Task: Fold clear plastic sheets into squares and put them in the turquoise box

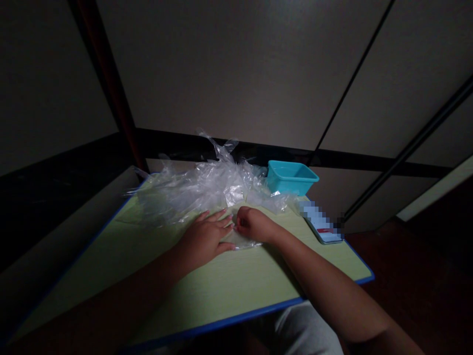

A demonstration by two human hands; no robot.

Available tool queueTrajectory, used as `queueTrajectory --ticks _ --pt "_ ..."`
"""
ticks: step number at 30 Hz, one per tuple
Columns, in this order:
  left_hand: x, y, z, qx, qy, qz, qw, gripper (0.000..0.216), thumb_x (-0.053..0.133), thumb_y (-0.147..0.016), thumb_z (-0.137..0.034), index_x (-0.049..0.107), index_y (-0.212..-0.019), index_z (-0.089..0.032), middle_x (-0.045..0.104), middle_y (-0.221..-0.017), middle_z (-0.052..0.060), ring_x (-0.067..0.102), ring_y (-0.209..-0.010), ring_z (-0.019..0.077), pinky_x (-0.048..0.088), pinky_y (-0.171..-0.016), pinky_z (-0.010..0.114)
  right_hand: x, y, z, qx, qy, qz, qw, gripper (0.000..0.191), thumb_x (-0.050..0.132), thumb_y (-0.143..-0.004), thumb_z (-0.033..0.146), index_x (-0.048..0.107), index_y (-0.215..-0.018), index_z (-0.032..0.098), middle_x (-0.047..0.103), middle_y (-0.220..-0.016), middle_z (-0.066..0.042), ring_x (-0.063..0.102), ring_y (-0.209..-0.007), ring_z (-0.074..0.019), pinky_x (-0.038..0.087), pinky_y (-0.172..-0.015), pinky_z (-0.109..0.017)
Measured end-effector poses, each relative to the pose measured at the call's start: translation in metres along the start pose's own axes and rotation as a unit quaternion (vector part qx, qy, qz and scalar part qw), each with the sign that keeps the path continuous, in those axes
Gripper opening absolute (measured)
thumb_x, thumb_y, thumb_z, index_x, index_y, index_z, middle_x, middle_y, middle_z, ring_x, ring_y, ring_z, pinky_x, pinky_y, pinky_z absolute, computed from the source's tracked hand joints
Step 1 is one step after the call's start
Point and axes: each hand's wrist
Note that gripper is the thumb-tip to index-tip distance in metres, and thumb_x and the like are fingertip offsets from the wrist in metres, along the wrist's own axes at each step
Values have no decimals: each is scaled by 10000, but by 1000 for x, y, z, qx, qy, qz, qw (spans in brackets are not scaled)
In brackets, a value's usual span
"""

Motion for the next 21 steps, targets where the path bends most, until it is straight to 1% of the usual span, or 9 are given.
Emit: queueTrajectory --ticks 6,14,17,21 --pt "-2 -1 -1 -3 -11 17 1000 428 591 -760 -477 583 -1130 -261 480 -1314 52 325 -1274 270 252 -988 488 1 -1 -1 5 -1 1 1000 80 590 -705 159 542 -646 133 466 -677 8 410 -586 -83 315 -554 -200" --pt "0 -1 3 1 -12 19 1000 503 599 -728 -537 570 -1149 -262 468 -1322 58 326 -1271 281 255 -990 485 2 -1 -2 8 -2 1 1000 72 596 -709 161 560 -654 132 484 -679 3 415 -592 -82 316 -552 -193" --pt "0 -2 3 0 -9 20 1000 531 598 -720 -551 564 -1160 -256 461 -1328 62 330 -1269 285 273 -982 481 1 0 0 12 -14 3 1000 67 594 -707 154 571 -650 128 494 -679 1 424 -591 -80 326 -555 -189" --pt "1 -2 4 5 -3 19 1000 537 600 -719 -549 560 -1167 -256 459 -1330 59 330 -1269 284 288 -975 472 -4 1 -2 22 -46 22 998 24 589 -677 106 601 -658 116 528 -664 0 448 -577 -75 336 -553 -181"
Point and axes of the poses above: each hand's wrist, its own y-axis away from the middle knuckle, its own x-axis out of the palm, z = x × y
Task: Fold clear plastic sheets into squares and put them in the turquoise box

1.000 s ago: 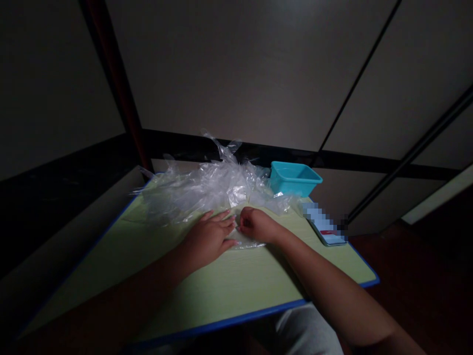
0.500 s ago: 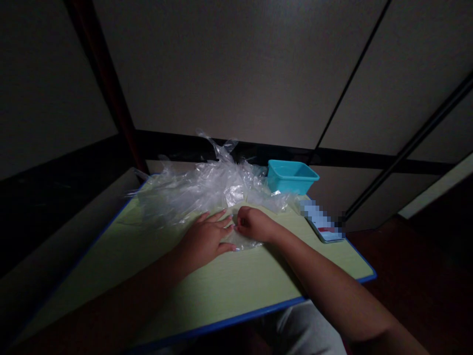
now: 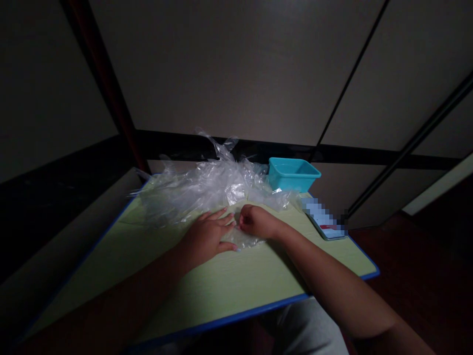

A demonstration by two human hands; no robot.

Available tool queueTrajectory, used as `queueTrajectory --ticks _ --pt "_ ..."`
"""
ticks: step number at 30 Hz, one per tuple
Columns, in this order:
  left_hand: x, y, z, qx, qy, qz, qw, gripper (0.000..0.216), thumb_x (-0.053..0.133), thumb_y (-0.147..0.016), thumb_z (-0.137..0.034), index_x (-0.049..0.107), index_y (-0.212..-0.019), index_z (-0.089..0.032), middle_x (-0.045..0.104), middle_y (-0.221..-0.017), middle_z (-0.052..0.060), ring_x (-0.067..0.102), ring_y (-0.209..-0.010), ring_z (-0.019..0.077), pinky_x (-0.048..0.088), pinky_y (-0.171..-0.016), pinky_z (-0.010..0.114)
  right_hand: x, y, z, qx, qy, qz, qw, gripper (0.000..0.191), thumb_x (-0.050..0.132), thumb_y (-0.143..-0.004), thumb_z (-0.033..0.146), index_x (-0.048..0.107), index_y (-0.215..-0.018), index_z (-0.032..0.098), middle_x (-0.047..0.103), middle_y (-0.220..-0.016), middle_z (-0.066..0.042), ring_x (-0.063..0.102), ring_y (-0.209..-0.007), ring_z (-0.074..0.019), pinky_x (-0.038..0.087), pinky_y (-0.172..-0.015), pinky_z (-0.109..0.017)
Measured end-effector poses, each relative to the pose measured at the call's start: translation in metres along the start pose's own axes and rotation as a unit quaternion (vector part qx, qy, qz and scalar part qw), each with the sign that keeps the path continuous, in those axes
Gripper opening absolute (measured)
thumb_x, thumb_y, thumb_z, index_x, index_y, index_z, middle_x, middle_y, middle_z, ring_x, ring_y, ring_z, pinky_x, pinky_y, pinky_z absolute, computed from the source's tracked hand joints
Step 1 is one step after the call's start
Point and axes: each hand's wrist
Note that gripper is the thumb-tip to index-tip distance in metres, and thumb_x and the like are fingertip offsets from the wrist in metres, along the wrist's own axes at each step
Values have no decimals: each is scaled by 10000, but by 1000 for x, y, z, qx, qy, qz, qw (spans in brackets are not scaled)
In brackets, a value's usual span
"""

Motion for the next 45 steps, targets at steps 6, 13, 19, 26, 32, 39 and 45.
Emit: queueTrajectory --ticks 6,13,19,26,32,39,45 --pt "1 1 1 3 -4 -8 1000 530 590 -712 -576 580 -1137 -259 472 -1320 58 331 -1269 279 276 -978 462 -19 5 -18 37 -32 103 994 89 575 -680 140 658 -702 115 599 -605 5 469 -536 -84 331 -525 -194" --pt "3 1 2 5 -11 -9 1000 548 568 -724 -588 571 -1154 -247 460 -1329 68 326 -1273 275 290 -970 450 -43 14 -30 72 -16 162 984 130 573 -677 154 673 -749 113 618 -633 -7 489 -555 -96 335 -520 -191" --pt "6 2 4 10 -8 -21 1000 545 567 -715 -603 584 -1137 -258 466 -1327 64 328 -1272 272 286 -984 440 -55 20 -36 92 29 149 984 144 551 -688 142 680 -745 114 621 -645 -19 485 -565 -103 322 -520 -198" --pt "4 1 2 7 -12 -16 1000 565 581 -708 -594 580 -1145 -236 460 -1328 82 326 -1273 278 301 -973 451 -59 21 -37 149 94 172 969 151 564 -724 216 681 -748 123 622 -640 -29 480 -553 -110 305 -496 -211" --pt "2 2 1 4 -18 -15 1000 558 578 -709 -595 590 -1129 -227 462 -1326 88 324 -1273 283 305 -969 455 -61 22 -38 196 115 170 959 159 571 -728 232 678 -753 117 630 -664 -50 496 -563 -125 302 -484 -219" --pt "3 2 1 -2 -33 -24 999 550 568 -716 -598 600 -1112 -218 472 -1314 115 317 -1275 292 298 -967 466 -68 25 -38 214 142 146 955 249 568 -762 350 643 -667 132 571 -592 -37 438 -505 -109 273 -469 -231" --pt "1 3 -2 -20 -71 -7 997 548 539 -741 -597 588 -1128 -212 475 -1310 124 283 -1295 272 291 -977 437 -69 29 -33 158 112 121 974 314 541 -777 446 605 -770 139 590 -675 -35 465 -559 -115 286 -478 -215"
Point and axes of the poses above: each hand's wrist, its own y-axis away from the middle knuckle, its own x-axis out of the palm, z = x × y
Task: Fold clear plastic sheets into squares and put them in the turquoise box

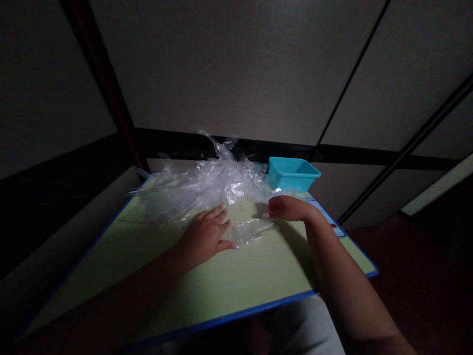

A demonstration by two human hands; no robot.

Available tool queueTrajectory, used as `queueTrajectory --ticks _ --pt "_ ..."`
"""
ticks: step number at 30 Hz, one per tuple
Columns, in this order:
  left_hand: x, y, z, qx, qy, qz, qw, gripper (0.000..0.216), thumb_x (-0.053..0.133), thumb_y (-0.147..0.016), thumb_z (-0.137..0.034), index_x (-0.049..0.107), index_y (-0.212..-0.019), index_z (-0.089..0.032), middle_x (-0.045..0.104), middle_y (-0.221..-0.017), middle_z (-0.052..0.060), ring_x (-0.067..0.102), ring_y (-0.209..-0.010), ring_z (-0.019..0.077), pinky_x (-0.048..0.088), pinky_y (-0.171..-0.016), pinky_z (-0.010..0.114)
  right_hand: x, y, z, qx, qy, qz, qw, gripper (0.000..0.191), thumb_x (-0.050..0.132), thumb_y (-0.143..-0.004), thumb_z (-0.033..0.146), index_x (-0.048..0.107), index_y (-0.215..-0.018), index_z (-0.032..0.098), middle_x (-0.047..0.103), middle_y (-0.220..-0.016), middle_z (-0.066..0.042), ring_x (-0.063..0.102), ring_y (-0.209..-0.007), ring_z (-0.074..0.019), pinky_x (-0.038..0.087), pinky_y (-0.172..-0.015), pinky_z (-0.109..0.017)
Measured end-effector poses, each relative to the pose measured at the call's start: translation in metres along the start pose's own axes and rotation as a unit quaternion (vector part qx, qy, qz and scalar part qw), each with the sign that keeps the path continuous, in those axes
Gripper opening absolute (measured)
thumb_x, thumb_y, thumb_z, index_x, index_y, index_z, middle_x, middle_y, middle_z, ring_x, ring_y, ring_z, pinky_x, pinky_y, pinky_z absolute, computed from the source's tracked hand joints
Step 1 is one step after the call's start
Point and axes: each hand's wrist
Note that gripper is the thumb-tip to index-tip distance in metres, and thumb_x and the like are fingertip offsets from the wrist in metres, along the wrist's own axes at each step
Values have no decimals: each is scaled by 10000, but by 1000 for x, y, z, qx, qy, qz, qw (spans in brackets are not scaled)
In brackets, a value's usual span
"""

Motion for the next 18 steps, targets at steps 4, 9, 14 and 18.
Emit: queueTrajectory --ticks 4,9,14,18 --pt "-1 0 -1 -7 -6 5 1000 547 531 -747 -599 579 -1140 -221 451 -1332 116 266 -1303 264 283 -981 433 12 -3 10 3 29 12 999 400 589 -704 532 581 -822 150 609 -772 -56 503 -625 -145 310 -503 -221" --pt "-1 0 -1 -8 2 10 1000 551 512 -756 -604 583 -1139 -215 461 -1325 114 266 -1303 268 274 -986 439 20 -6 17 -16 50 -18 998 429 708 -606 457 569 -866 144 593 -870 -81 514 -735 -177 330 -564 -228" --pt "2 0 1 -8 -2 9 1000 566 513 -755 -604 566 -1163 -215 444 -1337 120 257 -1306 265 269 -986 444 5 2 6 -82 -40 16 996 166 613 -710 189 597 -873 160 541 -732 2 471 -643 -118 337 -585 -214" --pt "3 1 2 -13 5 10 1000 574 514 -753 -604 566 -1168 -210 436 -1343 119 250 -1308 272 267 -991 432 -1 8 2 -220 -103 92 966 281 681 -648 168 605 -918 171 542 -864 -4 476 -808 -141 364 -728 -244"
Point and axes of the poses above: each hand's wrist, its own y-axis away from the middle knuckle, its own x-axis out of the palm, z = x × y
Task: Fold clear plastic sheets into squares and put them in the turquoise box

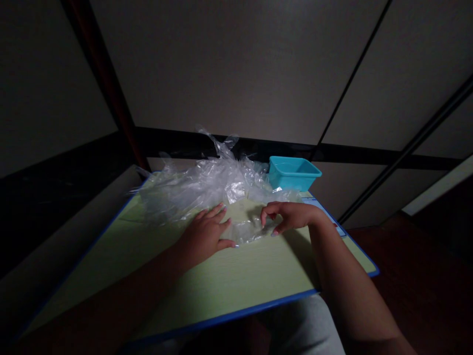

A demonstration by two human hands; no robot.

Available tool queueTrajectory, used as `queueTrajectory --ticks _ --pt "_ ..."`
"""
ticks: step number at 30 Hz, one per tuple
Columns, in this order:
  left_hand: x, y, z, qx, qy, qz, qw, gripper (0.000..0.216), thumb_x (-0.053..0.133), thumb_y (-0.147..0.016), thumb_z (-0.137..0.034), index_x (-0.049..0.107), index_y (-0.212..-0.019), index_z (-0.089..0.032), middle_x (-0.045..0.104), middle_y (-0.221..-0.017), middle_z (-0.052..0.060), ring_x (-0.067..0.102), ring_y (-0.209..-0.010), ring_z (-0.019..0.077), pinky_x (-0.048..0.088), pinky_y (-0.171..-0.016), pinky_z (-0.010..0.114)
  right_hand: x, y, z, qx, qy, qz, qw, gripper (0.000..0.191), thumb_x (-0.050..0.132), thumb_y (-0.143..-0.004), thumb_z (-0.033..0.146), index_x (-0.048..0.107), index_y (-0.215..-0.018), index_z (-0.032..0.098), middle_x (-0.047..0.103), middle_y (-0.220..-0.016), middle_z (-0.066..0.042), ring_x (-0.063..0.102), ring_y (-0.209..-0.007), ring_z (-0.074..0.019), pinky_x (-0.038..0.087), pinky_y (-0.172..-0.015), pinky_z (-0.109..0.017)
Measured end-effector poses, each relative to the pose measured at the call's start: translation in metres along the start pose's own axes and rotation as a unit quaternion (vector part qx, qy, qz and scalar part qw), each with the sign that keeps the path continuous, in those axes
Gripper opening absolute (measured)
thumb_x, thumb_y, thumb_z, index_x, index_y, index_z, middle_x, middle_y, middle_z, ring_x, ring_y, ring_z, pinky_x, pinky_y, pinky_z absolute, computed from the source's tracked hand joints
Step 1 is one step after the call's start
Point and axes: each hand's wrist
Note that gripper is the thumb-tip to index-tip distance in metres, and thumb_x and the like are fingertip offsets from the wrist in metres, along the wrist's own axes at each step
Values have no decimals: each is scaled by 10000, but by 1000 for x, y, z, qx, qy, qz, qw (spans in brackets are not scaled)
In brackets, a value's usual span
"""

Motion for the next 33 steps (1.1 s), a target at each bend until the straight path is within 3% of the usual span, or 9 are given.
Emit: queueTrajectory --ticks 3,11,16,27,33 --pt "-1 0 -1 -4 1 3 1000 575 529 -748 -597 566 -1168 -206 438 -1341 125 252 -1308 270 266 -992 423 6 -5 -1 8 18 17 1000 291 721 -604 176 600 -869 166 534 -877 -16 469 -845 -161 365 -742 -260" --pt "-2 -1 -2 -7 5 2 1000 571 521 -749 -604 577 -1155 -207 439 -1340 122 256 -1307 268 261 -995 425 16 -19 0 -24 -32 28 999 133 681 -662 179 589 -752 143 549 -773 -3 495 -749 -134 382 -686 -238" --pt "-4 -1 -2 -2 -8 6 1000 572 510 -755 -607 568 -1168 -216 437 -1340 127 260 -1306 265 272 -990 424 18 -21 -9 40 -48 65 996 78 649 -673 163 601 -724 129 549 -654 22 489 -633 -110 371 -614 -218" --pt "-2 -1 -1 -5 -5 8 1000 592 496 -757 -617 556 -1185 -212 413 -1355 137 243 -1310 281 254 -996 447 6 -7 -8 169 -18 78 982 144 673 -612 202 652 -731 123 574 -615 21 496 -601 -115 335 -540 -205" --pt "-2 0 1 -10 -5 9 1000 594 487 -760 -621 557 -1185 -213 413 -1354 137 226 -1316 284 250 -997 451 4 -2 -10 138 -52 90 985 133 662 -614 189 614 -721 128 541 -601 36 480 -582 -103 334 -533 -206"
Point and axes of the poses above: each hand's wrist, its own y-axis away from the middle knuckle, its own x-axis out of the palm, z = x × y
